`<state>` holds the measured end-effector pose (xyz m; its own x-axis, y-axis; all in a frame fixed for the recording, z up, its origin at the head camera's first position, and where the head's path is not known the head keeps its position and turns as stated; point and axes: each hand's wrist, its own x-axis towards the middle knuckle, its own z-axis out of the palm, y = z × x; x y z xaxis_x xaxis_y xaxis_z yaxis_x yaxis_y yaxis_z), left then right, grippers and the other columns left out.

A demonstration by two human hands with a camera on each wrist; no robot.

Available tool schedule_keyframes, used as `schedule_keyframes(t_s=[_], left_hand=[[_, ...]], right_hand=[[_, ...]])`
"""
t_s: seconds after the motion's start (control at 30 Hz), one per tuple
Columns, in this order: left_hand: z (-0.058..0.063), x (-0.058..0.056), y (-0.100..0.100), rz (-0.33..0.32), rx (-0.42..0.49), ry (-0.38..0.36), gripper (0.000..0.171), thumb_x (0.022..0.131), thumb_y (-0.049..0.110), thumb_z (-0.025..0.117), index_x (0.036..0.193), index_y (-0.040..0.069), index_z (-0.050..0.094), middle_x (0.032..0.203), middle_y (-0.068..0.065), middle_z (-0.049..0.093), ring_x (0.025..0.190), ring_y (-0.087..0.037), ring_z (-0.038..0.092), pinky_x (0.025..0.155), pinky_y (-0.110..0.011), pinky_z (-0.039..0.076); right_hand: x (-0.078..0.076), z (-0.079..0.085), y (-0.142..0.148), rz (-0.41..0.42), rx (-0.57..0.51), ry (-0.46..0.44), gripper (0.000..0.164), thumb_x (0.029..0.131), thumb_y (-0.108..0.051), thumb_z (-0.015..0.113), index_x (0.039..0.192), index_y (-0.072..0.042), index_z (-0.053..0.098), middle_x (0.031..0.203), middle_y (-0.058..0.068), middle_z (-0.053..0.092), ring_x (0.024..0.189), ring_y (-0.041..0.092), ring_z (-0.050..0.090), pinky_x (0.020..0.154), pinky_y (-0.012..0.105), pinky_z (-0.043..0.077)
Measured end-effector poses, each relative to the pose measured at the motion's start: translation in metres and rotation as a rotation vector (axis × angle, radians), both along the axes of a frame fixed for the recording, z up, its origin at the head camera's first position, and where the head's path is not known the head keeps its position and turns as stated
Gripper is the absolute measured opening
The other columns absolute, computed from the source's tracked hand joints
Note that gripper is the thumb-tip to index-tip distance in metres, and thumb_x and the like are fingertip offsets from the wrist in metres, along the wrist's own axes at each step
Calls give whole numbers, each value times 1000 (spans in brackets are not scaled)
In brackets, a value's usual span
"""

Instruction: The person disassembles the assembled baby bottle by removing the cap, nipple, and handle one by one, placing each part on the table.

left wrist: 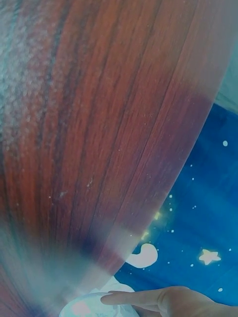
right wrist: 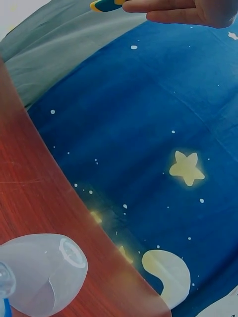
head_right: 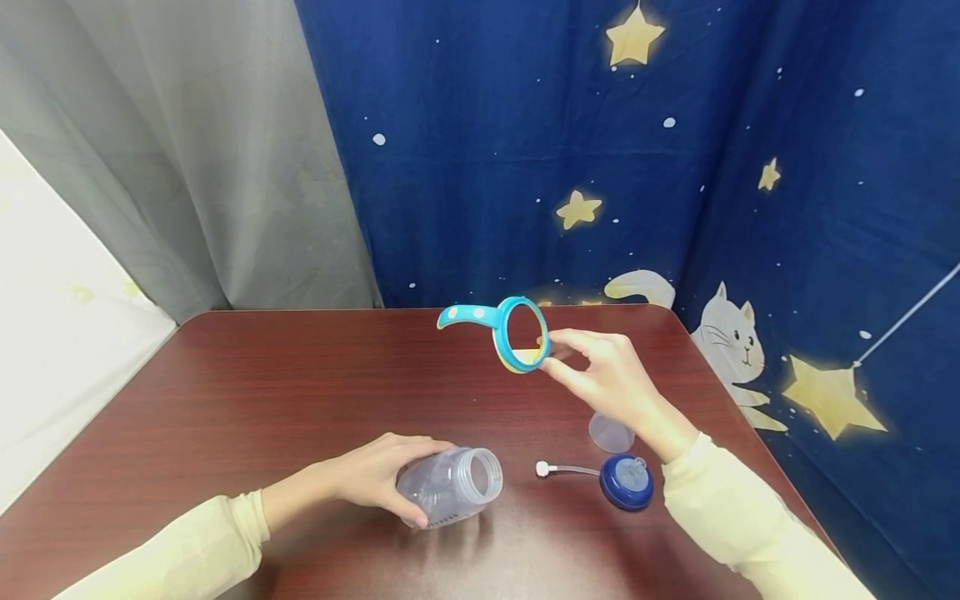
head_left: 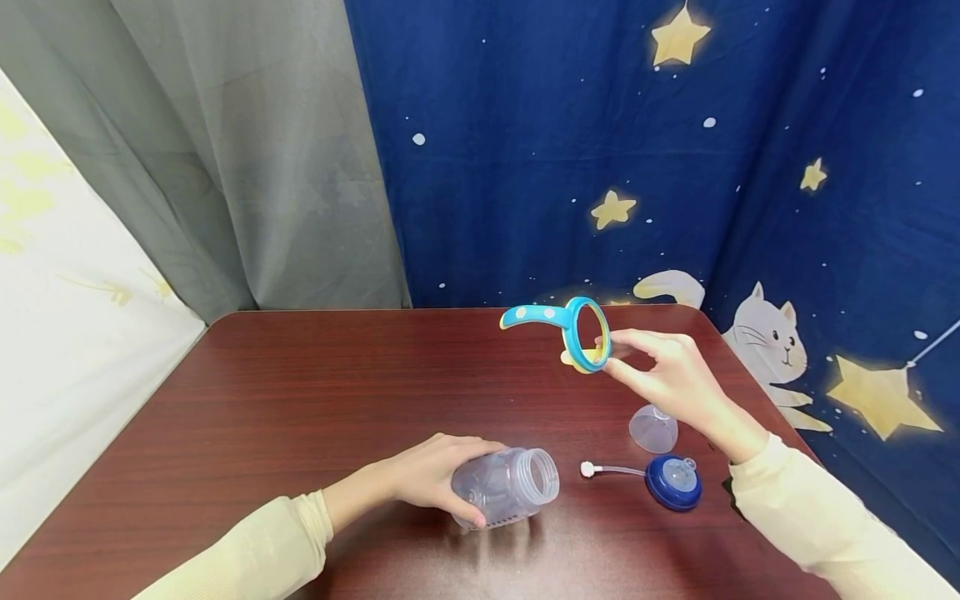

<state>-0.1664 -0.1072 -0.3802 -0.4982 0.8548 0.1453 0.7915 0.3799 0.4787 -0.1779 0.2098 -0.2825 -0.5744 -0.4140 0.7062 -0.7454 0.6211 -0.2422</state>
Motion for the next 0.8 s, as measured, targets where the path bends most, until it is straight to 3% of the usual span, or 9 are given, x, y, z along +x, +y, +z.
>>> schedule_keyframes(t_s=[0.8], left_hand=[[0,2,3,-12,15,7,77,69,55,71,132,20,44,112,10,56,94,-2,53,76,-18,43]], right_hand=[[-18,-5,-9,28,-37,-64,28,69,-6,79,95,-6,69,80,-2,68,72,9,64,64,14,44]])
